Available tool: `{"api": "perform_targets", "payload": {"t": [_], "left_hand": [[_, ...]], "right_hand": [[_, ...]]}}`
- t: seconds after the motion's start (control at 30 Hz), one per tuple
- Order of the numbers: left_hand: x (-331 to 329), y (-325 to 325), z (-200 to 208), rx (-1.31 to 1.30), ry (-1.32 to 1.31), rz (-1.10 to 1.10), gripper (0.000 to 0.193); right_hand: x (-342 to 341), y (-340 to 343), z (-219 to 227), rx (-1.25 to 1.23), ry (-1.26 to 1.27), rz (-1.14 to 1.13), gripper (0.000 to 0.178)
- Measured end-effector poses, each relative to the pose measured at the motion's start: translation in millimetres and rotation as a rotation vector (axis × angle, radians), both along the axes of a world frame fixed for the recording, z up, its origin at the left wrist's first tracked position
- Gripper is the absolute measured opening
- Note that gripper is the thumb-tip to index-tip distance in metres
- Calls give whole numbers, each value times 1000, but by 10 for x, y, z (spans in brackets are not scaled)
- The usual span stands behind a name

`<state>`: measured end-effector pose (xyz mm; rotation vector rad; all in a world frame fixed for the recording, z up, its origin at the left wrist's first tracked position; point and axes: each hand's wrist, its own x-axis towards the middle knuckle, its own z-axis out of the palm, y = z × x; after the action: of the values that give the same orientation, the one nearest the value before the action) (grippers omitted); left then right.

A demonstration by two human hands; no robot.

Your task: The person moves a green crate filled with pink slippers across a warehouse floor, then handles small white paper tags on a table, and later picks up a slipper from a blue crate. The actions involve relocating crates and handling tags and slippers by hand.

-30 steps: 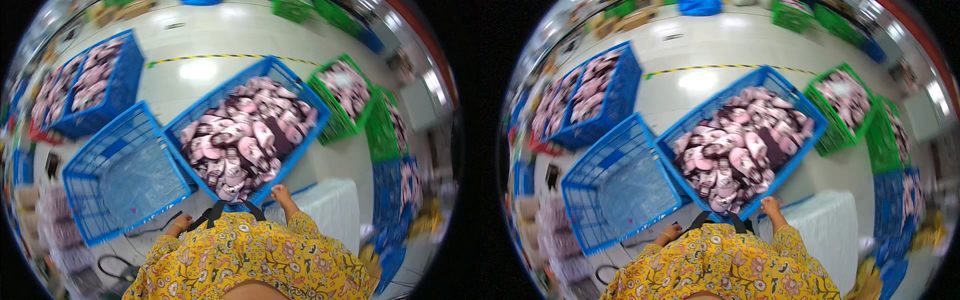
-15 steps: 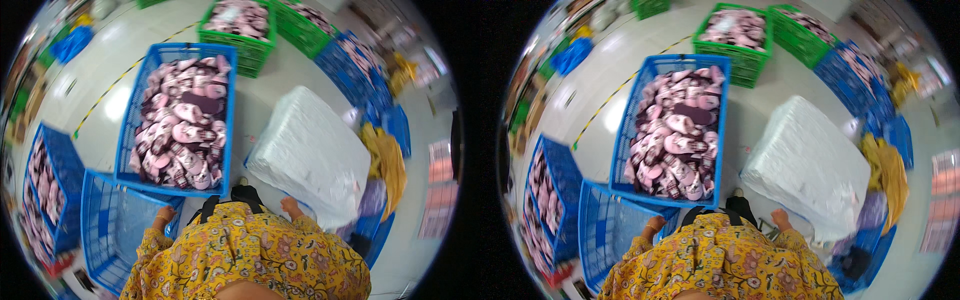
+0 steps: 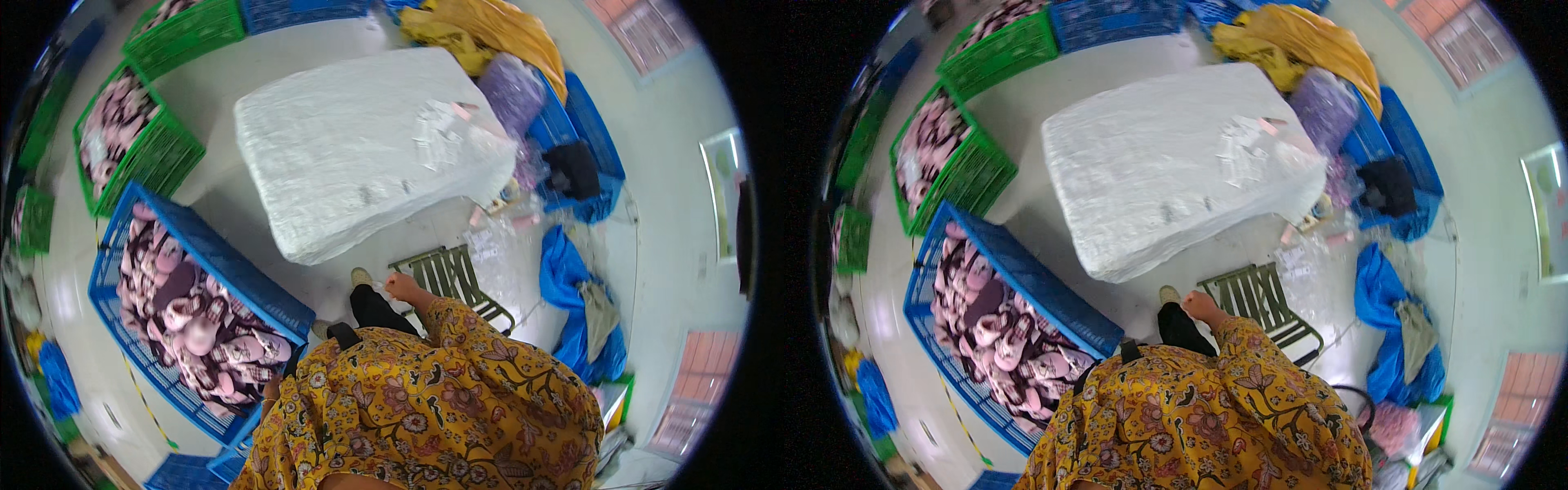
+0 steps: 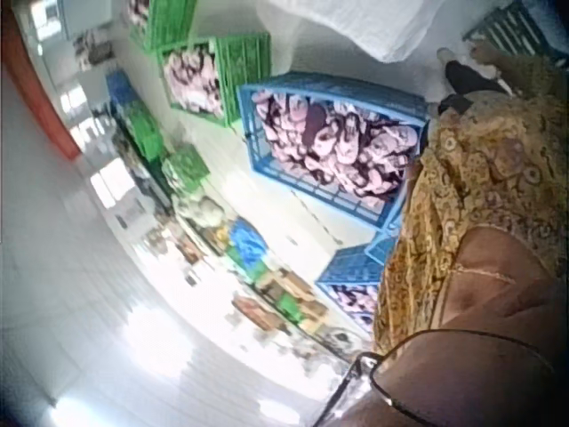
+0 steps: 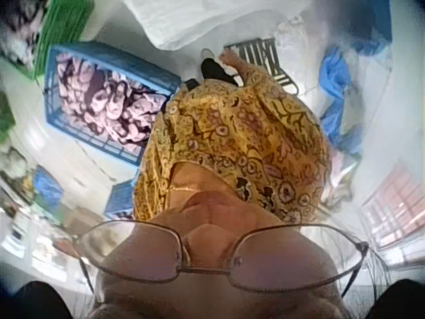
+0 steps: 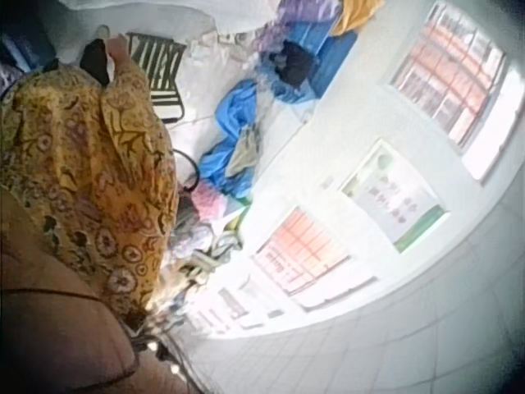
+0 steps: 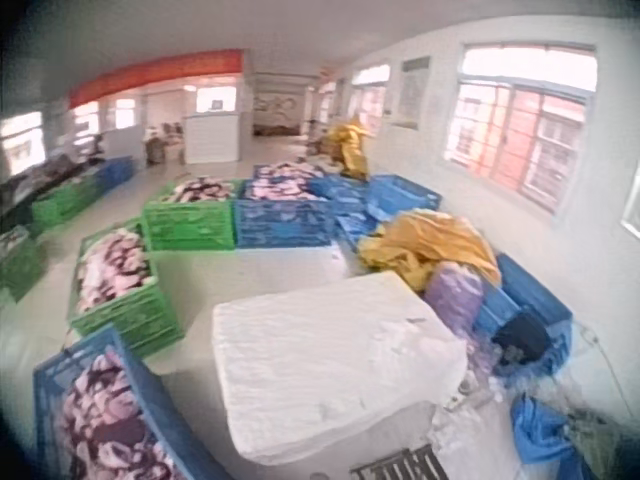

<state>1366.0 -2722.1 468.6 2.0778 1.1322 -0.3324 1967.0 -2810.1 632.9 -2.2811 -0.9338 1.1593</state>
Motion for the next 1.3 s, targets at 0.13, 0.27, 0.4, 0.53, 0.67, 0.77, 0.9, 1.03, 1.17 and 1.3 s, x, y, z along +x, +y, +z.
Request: {"api": "perform_targets", "payload": {"t": [0.13, 0.27, 0.4, 0.53, 0.67, 0.77, 0.9, 1.03, 1.17, 1.3], "left_hand": [[723, 747, 324, -179, 196, -81, 25], [1442, 1329, 219, -135, -81, -144, 24], [2225, 1406, 448, -259, -94, -138, 25], [2232, 2108, -115, -82, -137, -617, 30], [2735, 2486, 262, -146, -14, -723, 31], [3599, 2463, 1130, -182, 312, -646, 32], [4255, 3123, 1300, -38, 241, -994, 29], [4936, 3363, 1394, 9, 231, -975, 33], [5723, 2828, 1932, -83, 249, -852, 33], [6263, 2378, 1649, -72, 30, -1345, 22]], "right_hand": [[522, -487, -109, -118, -81, -137, 27], [1000, -908, -311, 79, -696, 371, 26], [891, -1457, -340, -150, -266, -305, 26], [718, -1346, -132, -267, -41, -517, 31], [325, -1564, 210, -354, -19, -529, 22], [-223, -1919, 61, -208, -244, -606, 26], [-606, -2023, -271, -131, -275, -772, 27], [-844, -1923, -337, -247, -21, -887, 11], [-1066, -1916, -509, -215, -13, -1006, 11], [-1110, -2062, -789, 47, -260, -1203, 19]]}}
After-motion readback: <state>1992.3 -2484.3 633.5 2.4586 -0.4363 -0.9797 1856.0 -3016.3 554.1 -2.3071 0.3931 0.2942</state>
